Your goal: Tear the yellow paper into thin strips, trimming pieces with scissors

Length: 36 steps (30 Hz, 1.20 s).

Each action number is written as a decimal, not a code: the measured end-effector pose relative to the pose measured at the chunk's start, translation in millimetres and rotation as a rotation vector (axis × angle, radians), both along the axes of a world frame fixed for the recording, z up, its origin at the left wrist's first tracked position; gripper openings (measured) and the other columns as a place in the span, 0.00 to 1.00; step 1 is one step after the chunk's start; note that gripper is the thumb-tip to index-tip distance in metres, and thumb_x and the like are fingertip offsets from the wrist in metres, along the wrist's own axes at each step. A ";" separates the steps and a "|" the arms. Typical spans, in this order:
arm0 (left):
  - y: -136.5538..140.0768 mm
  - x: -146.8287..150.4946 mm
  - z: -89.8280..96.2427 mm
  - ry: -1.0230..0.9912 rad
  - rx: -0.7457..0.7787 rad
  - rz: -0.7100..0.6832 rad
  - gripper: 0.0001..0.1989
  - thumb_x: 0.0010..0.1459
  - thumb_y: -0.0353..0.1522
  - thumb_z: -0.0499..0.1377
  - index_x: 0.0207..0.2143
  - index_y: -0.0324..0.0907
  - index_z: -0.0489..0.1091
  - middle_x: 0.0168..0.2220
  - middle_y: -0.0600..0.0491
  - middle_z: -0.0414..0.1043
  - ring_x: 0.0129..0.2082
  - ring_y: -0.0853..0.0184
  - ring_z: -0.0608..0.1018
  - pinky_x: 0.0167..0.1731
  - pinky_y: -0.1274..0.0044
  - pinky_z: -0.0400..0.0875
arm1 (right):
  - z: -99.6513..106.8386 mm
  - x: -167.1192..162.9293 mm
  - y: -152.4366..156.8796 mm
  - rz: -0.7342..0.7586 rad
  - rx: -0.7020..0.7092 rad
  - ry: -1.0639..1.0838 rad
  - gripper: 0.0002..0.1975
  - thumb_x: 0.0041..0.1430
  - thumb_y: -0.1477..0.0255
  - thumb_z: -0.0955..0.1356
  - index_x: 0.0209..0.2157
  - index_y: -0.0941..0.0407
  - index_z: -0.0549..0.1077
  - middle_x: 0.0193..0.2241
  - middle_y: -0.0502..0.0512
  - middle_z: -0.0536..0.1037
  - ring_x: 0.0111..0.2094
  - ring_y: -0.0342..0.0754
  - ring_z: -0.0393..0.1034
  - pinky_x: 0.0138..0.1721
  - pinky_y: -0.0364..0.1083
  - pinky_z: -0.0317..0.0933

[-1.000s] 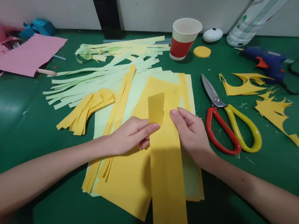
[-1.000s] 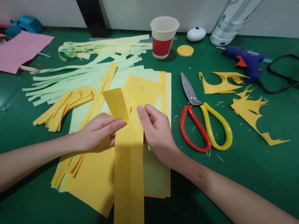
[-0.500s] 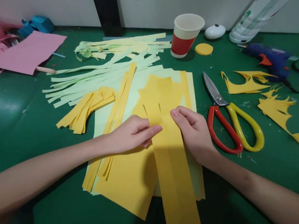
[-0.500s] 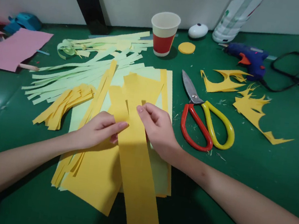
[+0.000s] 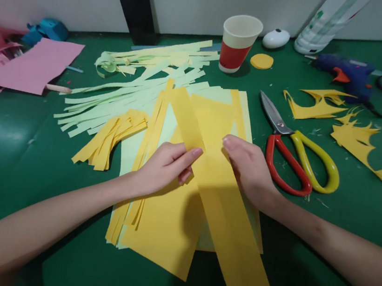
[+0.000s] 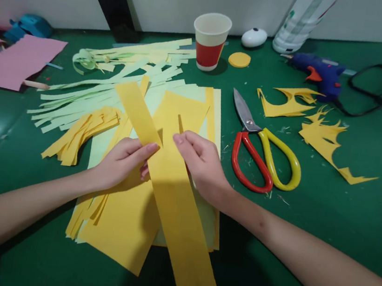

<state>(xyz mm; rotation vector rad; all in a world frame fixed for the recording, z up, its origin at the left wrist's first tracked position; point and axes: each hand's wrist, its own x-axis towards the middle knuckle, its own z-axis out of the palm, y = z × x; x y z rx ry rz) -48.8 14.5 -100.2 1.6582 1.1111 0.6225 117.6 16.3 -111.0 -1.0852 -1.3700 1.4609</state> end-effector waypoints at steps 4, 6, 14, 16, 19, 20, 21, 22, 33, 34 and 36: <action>0.2 -0.8 0.8 0.041 0.018 -0.108 0.22 0.60 0.37 0.48 0.15 0.39 0.62 0.14 0.57 0.66 0.16 0.76 0.70 0.20 0.84 0.63 | 6.5 0.6 -0.3 -0.020 0.014 -0.081 0.17 0.56 0.68 0.63 0.17 0.56 0.55 0.16 0.44 0.52 0.19 0.38 0.46 0.18 0.41 0.44; 0.0 -0.9 1.4 0.076 0.029 -0.148 0.22 0.60 0.36 0.48 0.14 0.39 0.63 0.14 0.57 0.67 0.16 0.76 0.71 0.21 0.83 0.63 | 7.4 -0.3 -0.2 -0.052 0.012 -0.108 0.16 0.56 0.69 0.62 0.17 0.56 0.55 0.16 0.44 0.53 0.19 0.38 0.47 0.19 0.41 0.44; 1.2 1.6 1.7 0.059 0.074 -0.067 0.24 0.61 0.36 0.46 0.13 0.39 0.61 0.13 0.58 0.65 0.15 0.77 0.69 0.23 0.83 0.64 | -0.3 -1.8 0.5 -0.138 0.013 -0.063 0.16 0.58 0.67 0.61 0.19 0.55 0.55 0.18 0.45 0.53 0.20 0.39 0.46 0.20 0.42 0.46; 1.3 1.9 1.7 0.059 0.074 -0.035 0.24 0.61 0.36 0.47 0.13 0.39 0.60 0.13 0.58 0.64 0.16 0.77 0.68 0.22 0.84 0.63 | -1.2 -1.4 0.8 -0.130 0.023 -0.019 0.16 0.59 0.65 0.60 0.20 0.55 0.54 0.19 0.45 0.53 0.20 0.39 0.47 0.21 0.42 0.48; 0.8 1.8 1.6 0.025 0.042 -0.002 0.23 0.61 0.37 0.46 0.14 0.39 0.60 0.13 0.58 0.63 0.15 0.77 0.68 0.20 0.83 0.63 | 1.1 -0.5 0.3 -0.065 0.012 -0.015 0.16 0.58 0.64 0.61 0.20 0.55 0.55 0.18 0.45 0.53 0.20 0.39 0.47 0.20 0.42 0.47; 0.5 1.7 1.6 0.004 0.030 0.003 0.22 0.61 0.37 0.46 0.15 0.40 0.59 0.13 0.58 0.62 0.16 0.76 0.68 0.20 0.83 0.63 | 2.4 -0.2 0.0 -0.053 0.007 -0.037 0.16 0.57 0.65 0.62 0.19 0.55 0.55 0.17 0.45 0.53 0.20 0.39 0.47 0.19 0.42 0.46; 0.3 1.5 1.6 -0.013 0.025 0.001 0.21 0.61 0.38 0.47 0.16 0.40 0.59 0.14 0.58 0.62 0.16 0.76 0.68 0.20 0.83 0.63 | 3.7 0.1 -0.3 -0.048 0.006 -0.062 0.17 0.56 0.66 0.63 0.18 0.55 0.55 0.17 0.45 0.52 0.19 0.39 0.46 0.19 0.42 0.44; 0.1 1.3 1.7 -0.014 0.025 -0.013 0.20 0.60 0.38 0.47 0.17 0.40 0.59 0.14 0.58 0.63 0.16 0.76 0.68 0.19 0.83 0.62 | 4.8 0.3 -0.4 -0.049 0.008 -0.083 0.17 0.56 0.66 0.63 0.18 0.55 0.55 0.17 0.44 0.52 0.19 0.39 0.46 0.19 0.42 0.43; 1.3 0.6 1.5 0.052 0.052 -0.102 0.21 0.60 0.35 0.49 0.15 0.39 0.63 0.14 0.57 0.66 0.16 0.77 0.69 0.21 0.84 0.63 | 2.4 -3.0 -0.6 -0.165 0.051 -0.155 0.17 0.58 0.68 0.61 0.18 0.55 0.53 0.17 0.45 0.52 0.19 0.39 0.45 0.19 0.42 0.44; 1.1 0.9 1.5 0.050 0.057 -0.092 0.21 0.60 0.35 0.49 0.15 0.39 0.63 0.14 0.57 0.66 0.16 0.77 0.69 0.21 0.84 0.63 | 1.9 -3.3 -0.7 -0.178 0.046 -0.155 0.18 0.59 0.67 0.61 0.18 0.55 0.53 0.17 0.45 0.52 0.19 0.39 0.45 0.18 0.42 0.44; 0.6 1.5 1.9 0.049 0.063 -0.069 0.21 0.60 0.35 0.49 0.15 0.39 0.63 0.14 0.57 0.66 0.16 0.77 0.69 0.21 0.84 0.63 | 1.2 -3.3 -0.7 -0.204 0.046 -0.148 0.18 0.58 0.66 0.61 0.18 0.54 0.53 0.17 0.45 0.52 0.19 0.39 0.46 0.18 0.42 0.44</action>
